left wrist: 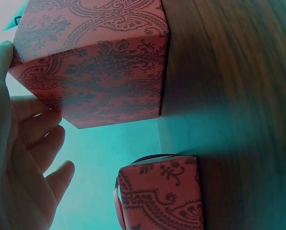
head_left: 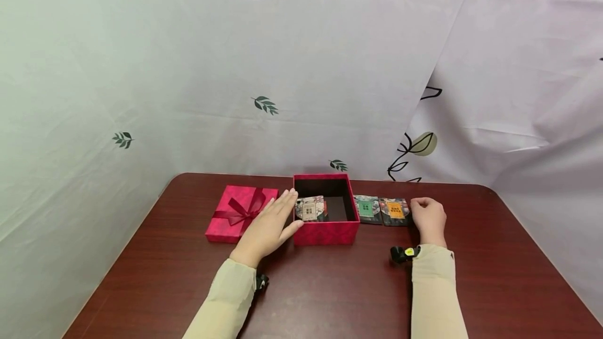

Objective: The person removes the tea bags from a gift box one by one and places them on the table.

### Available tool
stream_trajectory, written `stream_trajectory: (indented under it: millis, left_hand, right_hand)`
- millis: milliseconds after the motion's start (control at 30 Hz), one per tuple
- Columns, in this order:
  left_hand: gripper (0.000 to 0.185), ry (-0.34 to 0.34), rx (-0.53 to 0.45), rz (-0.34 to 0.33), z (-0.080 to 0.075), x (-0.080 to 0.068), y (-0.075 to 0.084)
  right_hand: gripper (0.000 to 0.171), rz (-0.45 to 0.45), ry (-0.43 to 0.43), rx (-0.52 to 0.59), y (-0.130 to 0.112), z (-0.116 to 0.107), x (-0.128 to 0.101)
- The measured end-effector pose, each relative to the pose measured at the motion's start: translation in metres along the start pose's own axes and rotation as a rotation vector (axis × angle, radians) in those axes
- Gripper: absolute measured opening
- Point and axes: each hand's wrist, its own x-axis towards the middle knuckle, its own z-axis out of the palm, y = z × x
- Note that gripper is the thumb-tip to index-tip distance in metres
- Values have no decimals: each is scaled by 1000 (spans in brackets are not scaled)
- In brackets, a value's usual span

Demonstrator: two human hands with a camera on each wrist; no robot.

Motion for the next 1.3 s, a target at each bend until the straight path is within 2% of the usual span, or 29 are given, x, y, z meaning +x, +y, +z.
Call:
stream_trajectory:
  millis: [200,333,600,733,933,1100,1300]
  left_hand:
    - [72,1,6,4,0,1,0]
    - [72,-5,12,-1,0,0,0]
    - [71,11,25,12,0,1,0]
    - [71,7,42,10,0,1,1]
    - [71,11,52,16,0,1,1]
    - [71,16,46,19,0,1,0]
    - [70,17,46,20,0,1,0]
  right_hand:
    - [33,-61,-11,67,-23,-4,-5]
    - [32,-107,-59,124,-43,-4,-13]
    - [30,-244,-140,160,-74,2,-31]
    - [26,-313,-161,193,-88,10,-41]
    - [21,-416,-192,184,-107,27,-60]
    - [18,-434,-253,235,-117,45,-76]
    - [16,-465,-295,230,-121,61,-87]
